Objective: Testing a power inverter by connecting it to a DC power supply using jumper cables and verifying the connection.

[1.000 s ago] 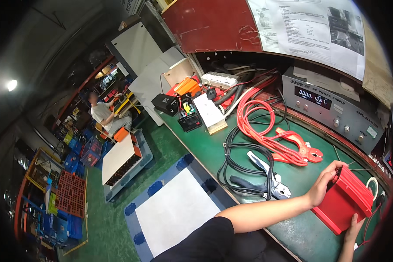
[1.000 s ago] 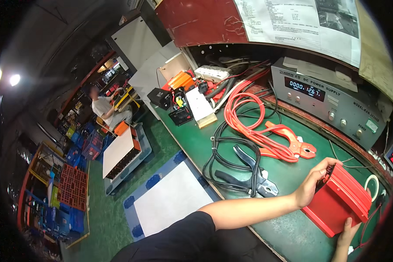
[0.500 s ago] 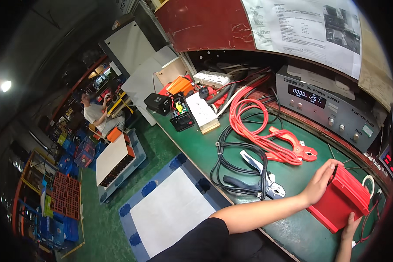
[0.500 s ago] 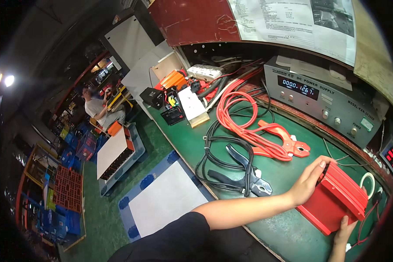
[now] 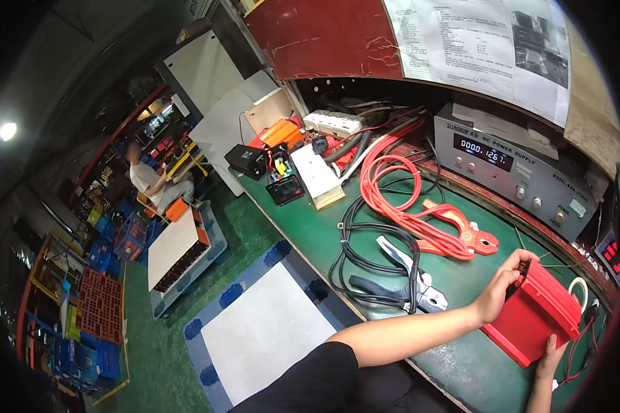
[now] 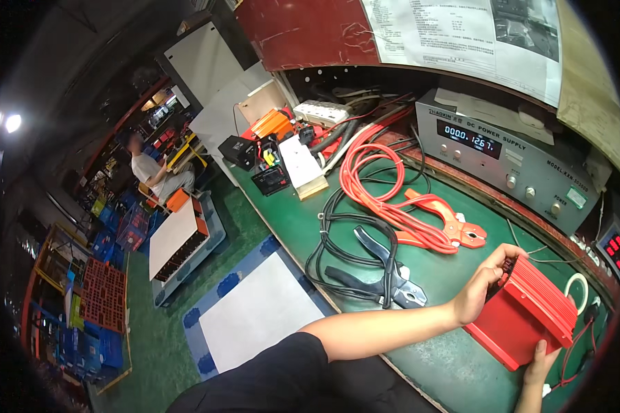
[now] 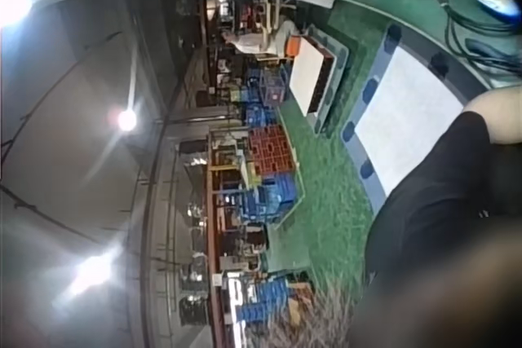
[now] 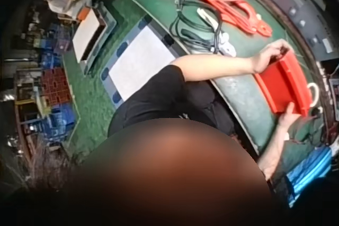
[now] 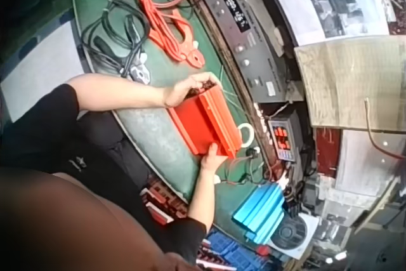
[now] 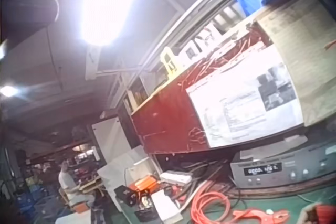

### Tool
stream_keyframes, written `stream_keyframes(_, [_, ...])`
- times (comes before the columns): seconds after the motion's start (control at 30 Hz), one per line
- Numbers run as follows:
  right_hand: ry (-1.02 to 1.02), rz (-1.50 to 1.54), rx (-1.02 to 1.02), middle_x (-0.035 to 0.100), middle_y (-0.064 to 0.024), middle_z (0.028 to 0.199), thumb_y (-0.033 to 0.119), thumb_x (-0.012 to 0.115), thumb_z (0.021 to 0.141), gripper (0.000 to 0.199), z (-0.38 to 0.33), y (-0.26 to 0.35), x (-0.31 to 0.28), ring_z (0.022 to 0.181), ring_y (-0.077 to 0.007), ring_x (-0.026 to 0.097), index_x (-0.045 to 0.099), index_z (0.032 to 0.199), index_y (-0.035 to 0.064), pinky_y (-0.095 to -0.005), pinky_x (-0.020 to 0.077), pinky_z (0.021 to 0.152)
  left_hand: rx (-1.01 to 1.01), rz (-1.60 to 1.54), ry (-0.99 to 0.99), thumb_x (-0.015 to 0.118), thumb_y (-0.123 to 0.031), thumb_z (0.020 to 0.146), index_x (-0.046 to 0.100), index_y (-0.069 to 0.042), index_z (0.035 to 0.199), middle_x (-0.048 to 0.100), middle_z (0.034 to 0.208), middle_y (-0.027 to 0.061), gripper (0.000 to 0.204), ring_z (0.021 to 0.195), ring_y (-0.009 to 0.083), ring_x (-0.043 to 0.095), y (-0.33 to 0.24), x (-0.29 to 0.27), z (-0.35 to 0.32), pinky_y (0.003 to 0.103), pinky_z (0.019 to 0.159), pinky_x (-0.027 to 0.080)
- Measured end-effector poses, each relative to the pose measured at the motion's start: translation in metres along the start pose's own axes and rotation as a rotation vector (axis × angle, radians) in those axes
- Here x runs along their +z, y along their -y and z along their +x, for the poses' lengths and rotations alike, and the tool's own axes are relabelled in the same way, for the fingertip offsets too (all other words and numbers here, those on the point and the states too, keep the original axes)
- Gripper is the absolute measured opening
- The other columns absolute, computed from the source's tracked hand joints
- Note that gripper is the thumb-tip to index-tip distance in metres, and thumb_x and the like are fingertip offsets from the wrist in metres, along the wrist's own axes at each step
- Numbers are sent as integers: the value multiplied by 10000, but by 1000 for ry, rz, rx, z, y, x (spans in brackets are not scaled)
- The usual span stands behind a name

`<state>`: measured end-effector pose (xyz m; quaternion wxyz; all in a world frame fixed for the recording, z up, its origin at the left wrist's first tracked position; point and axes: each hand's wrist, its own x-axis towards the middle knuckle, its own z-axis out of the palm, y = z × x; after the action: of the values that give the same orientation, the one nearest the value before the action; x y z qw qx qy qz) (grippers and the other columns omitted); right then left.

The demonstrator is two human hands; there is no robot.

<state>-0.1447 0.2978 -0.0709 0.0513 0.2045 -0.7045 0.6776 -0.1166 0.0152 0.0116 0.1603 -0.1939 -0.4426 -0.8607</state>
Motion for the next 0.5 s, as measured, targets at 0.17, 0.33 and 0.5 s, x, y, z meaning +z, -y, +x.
stream_keyframes(0.17, [34, -30, 48, 287, -165, 1589, 533, 651, 912, 932, 1, 4, 1, 1435, -288, 338, 231, 1538, -15, -438, 247, 1181, -129, 75, -33, 331, -235, 1050, 492, -38, 1234, 568, 1064, 31, 314, 993, 89, 551, 2, -4, 2, 246, 913, 430])
stream_keyframes(0.33, [12, -38, 32, 315, -169, 1570, 536, 645, 915, 925, 0, 2, -2, 1421, -292, 354, 238, 1534, -19, -439, 246, 1181, -26, -20, 65, 334, -225, 1044, 487, -41, 1255, 568, 1078, 31, 319, 994, 88, 554, -1, -3, 1, 246, 919, 435])
stream_keyframes(0.5, [37, -74, 61, 326, -178, 1558, 536, 636, 919, 918, -1, -4, -6, 1420, -294, 354, 240, 1534, -19, -440, 243, 1180, -114, 61, -51, 340, -223, 1042, 483, -32, 1260, 564, 1087, 30, 323, 1018, 96, 550, 1, -2, 3, 252, 941, 430])
